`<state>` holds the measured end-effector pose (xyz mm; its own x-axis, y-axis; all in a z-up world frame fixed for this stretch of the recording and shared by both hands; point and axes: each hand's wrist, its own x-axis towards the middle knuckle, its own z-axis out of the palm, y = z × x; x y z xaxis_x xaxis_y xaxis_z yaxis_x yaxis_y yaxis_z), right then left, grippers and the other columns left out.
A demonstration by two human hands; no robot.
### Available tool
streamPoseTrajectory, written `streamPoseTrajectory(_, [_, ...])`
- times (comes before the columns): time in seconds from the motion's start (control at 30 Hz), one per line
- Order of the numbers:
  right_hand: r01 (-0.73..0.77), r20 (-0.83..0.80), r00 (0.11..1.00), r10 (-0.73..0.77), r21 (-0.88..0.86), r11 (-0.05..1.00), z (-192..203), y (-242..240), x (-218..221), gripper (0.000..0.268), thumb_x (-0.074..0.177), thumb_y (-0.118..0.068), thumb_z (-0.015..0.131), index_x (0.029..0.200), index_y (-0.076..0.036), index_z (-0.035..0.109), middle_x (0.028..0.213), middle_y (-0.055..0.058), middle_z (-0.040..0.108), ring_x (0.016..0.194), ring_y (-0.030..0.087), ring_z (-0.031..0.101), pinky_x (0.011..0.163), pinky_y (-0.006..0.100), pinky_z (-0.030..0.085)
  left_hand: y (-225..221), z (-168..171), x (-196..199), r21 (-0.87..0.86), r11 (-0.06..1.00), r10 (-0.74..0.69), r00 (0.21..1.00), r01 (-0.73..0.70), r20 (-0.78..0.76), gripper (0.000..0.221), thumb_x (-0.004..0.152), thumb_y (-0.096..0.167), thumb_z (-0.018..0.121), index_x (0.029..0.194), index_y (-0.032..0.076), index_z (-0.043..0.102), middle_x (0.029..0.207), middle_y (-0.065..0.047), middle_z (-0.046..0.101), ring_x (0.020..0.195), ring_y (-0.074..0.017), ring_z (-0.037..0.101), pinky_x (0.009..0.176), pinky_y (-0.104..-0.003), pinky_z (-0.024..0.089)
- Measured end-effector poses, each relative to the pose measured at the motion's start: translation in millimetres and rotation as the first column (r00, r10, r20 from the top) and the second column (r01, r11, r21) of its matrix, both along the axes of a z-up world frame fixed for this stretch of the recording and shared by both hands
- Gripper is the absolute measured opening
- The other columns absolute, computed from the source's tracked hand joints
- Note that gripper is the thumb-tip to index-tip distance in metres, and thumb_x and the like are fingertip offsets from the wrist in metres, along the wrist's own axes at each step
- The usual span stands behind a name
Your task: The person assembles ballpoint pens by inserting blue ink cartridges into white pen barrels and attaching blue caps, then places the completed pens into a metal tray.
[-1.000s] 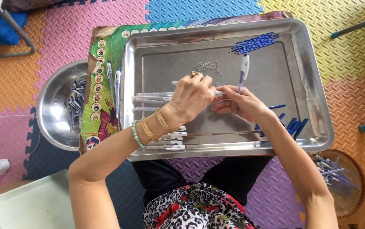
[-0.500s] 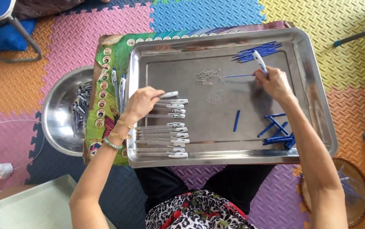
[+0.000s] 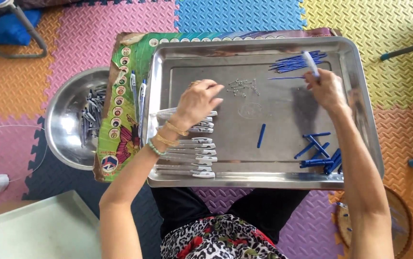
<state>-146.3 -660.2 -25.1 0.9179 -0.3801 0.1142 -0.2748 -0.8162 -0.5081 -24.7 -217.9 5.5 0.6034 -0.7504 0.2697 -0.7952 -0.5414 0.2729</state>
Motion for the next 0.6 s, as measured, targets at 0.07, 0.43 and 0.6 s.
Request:
streamPoseTrajectory(0.07, [-0.052, 0.039, 0.997, 0.063, -0.226, 0.973, 23.2, 18.1, -18.2, 0.024, 0.115, -0.022, 0.071, 0.139, -0.021, 0.076, 0.12, 0.013, 0.07, 0.113, 0.04, 0.072, 0.087, 0.056, 0.062, 22.6, 5.5, 5.8, 0.032, 0.996, 0.08, 0.996, -0.078, -0.047, 0.04, 0.105, 0.032, 0.077, 0.144, 0.022, 0.074, 0.138, -0.009, 0.072, 0.132, -0.0299, 0.068, 0.114, -0.044, 0.053])
streamPoseTrajectory(0.43, [-0.628, -0.363, 0.739, 0.567, -0.066, 0.776, 84.3, 165.9, -128.0, 0.041, 0.109, -0.031, 0.059, 0.148, -0.039, 0.071, 0.172, 0.007, 0.052, 0.162, 0.037, 0.041, 0.126, 0.064, 0.033, 121.3, -34.4, -20.3, 0.061, 0.977, 0.206, 0.976, -0.203, -0.064, 0.048, 0.12, 0.045, 0.054, 0.153, 0.013, 0.067, 0.153, -0.026, 0.061, 0.145, -0.0458, 0.059, 0.121, -0.059, 0.045])
streamPoseTrajectory(0.6, [-0.432, -0.369, 0.891, 0.264, -0.508, 0.745, 34.5, 103.1, -174.2, 0.051, 0.106, -0.037, 0.057, 0.155, -0.053, 0.058, 0.169, -0.007, 0.057, 0.161, 0.025, 0.051, 0.128, 0.05, 0.039, 105.8, -42.8, -34.1, 0.155, 0.978, 0.154, 0.985, -0.14, -0.079, 0.067, 0.117, 0.067, 0.04, 0.161, 0.021, 0.061, 0.163, -0.019, 0.059, 0.155, -0.0407, 0.051, 0.127, -0.065, 0.036])
